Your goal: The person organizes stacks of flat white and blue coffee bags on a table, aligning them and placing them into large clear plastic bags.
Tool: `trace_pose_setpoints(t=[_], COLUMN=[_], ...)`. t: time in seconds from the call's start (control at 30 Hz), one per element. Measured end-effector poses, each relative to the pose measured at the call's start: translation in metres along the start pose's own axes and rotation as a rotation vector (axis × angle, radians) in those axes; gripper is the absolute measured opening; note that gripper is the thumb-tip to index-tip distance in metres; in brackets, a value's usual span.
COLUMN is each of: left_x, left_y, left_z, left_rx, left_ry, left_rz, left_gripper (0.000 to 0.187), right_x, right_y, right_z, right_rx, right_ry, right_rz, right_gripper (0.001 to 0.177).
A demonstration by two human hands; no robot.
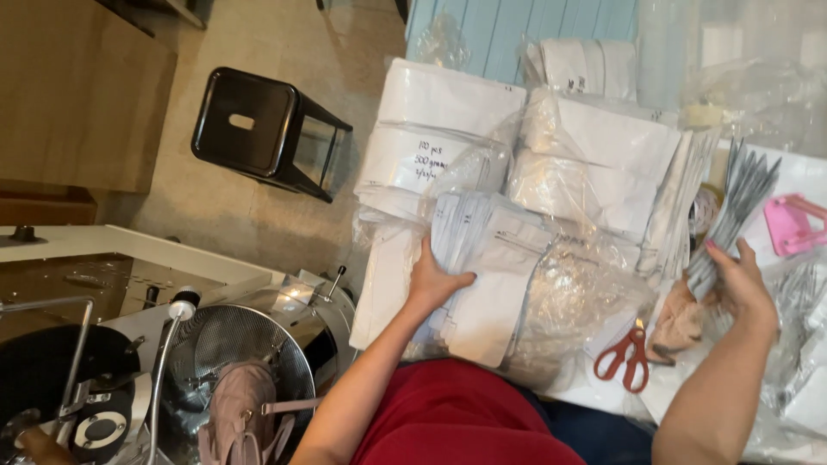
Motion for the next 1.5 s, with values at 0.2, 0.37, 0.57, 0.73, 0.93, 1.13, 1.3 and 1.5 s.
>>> trace_pose_setpoints(t=[0.2,0.37,0.57,0.73,0.93,1.13,1.3,1.5], left_x=[0.0,0.003,-0.002,0.013,-0.013,-0.01,-0.017,-0.029], left_y=[-0.002,-0.002,-0.004,0.001,-0.002,0.001,-0.005,-0.003], left_z=[-0.007,-0.01,-0.012,-0.002,-0.019,-0.015,-0.023,-0.016], left_rx=[0.003,-0.005,-0.006,0.05,0.066,0.061,0.02,-0.075], left_ry=[-0.013,0.005,-0.029,0.006,0.054,0.098,0.124,0.145], left_rz=[0.002,-0.006,0.012,-0.024,-0.009,-0.032,-0.011,-0.024], left_gripper=[0.115,0.112,0.117,0.115,0.093,0.086,0.09,0.085], right_x=[0.026,0.043,-0.03,-0.122,-0.216,-0.255,-0.243,-0.229], right_y=[-0.016,-0.013,0.02,0.134,0.238,0.26,0.27,0.287], right_z=[0.016,-0.006,0.025,0.053,0.074,0.075,0.08,0.069], right_rx=[-0.262,-0.402,-0.308,-0.136,-0.429,-0.319,-0.373,-0.238], right_ry=[0.079,0.037,-0.307,-1.065,-1.422,-1.387,-0.689,-0.769], right_rz=[-0.177,-0.25,-0.562,-0.438,-0.356,-0.156,0.111,0.05], right_gripper=[0.083,0.089,0.058,0.011,0.027,0.02,0.08,0.077])
Point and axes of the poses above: each hand's wrist, its own x-axis towards the middle knuckle, its own y-axis out of the palm, z = x × y, the point moved 4 cm from there along x, towards the middle knuckle, and after that the axes turned 13 degrees about -y, right-handed, at the moved point
